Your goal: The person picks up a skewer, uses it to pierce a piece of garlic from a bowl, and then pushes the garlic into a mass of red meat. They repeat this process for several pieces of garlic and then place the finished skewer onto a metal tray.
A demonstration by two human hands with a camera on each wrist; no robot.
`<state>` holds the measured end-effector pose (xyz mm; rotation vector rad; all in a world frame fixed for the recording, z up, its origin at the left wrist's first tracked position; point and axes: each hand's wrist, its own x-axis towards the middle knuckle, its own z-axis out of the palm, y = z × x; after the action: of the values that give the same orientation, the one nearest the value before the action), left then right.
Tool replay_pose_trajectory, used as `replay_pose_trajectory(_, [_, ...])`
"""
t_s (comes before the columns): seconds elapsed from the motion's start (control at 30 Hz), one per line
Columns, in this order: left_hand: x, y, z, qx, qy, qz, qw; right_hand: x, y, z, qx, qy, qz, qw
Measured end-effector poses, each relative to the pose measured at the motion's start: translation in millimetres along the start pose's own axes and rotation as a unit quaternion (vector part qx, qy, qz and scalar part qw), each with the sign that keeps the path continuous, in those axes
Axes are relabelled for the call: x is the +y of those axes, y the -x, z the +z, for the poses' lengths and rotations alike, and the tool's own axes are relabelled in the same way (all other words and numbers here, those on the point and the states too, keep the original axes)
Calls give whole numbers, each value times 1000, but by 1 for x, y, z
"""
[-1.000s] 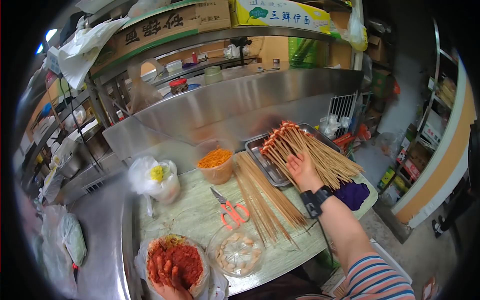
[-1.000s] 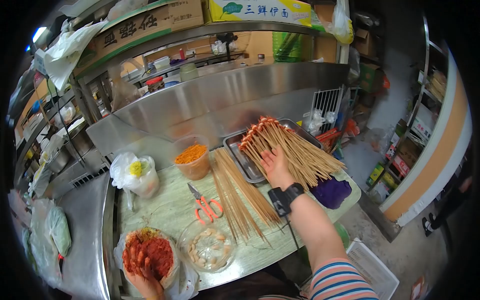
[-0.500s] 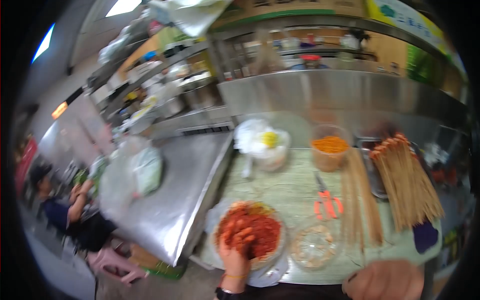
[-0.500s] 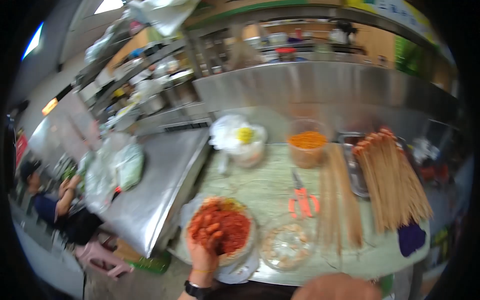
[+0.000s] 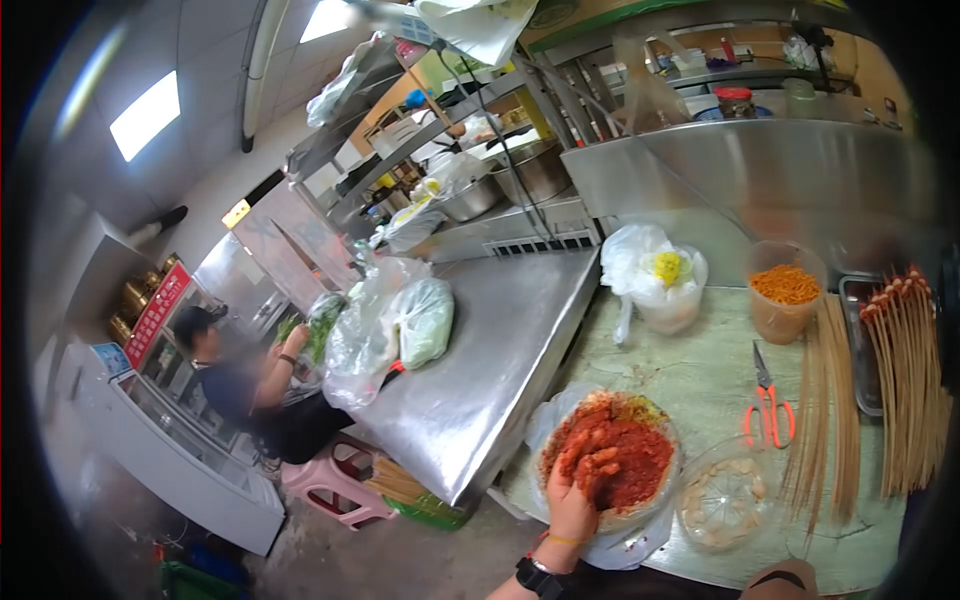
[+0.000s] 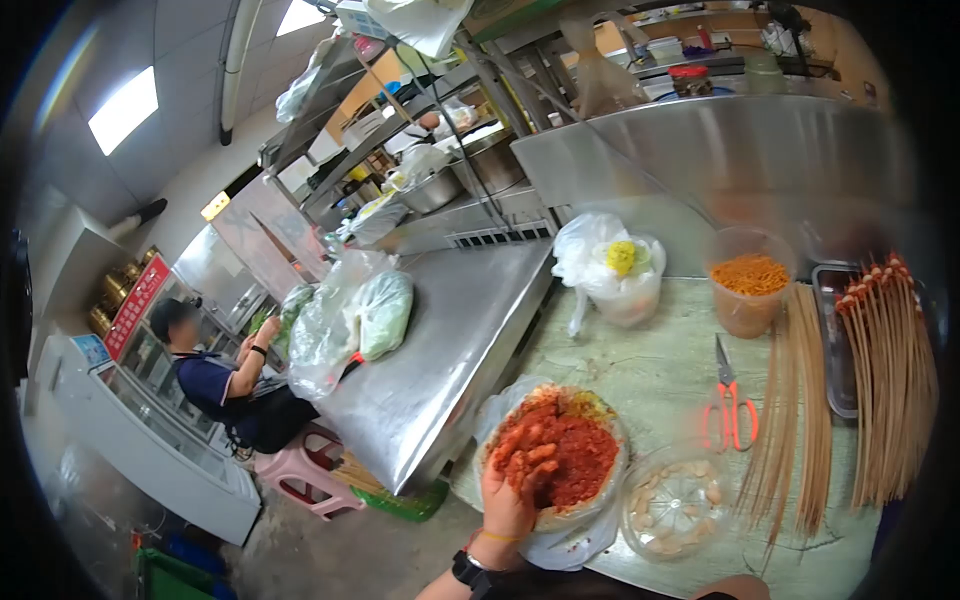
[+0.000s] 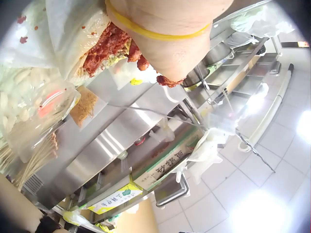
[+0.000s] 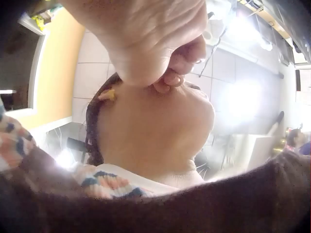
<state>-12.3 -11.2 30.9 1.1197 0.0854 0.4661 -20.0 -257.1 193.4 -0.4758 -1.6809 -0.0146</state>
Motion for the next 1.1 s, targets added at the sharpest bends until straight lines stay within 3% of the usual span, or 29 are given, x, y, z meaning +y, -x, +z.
replay_pose_trajectory(0.37, [0,2,3,11,15,6,1000,-6,8,4,5,54,36,998])
replay_pose_trajectory(0.47, [-2,1,2,10,16,13,1000,-4,14,7,50,28,-25,998])
replay_pose_trajectory(0.7, [-2,3,1,7,-21,28,999,-3,17,8,66,25,-20,997])
replay_pose_trajectory(1.1, [3,5,9,-8,-4,11,1000,-10,9,7,18,74,-11,997])
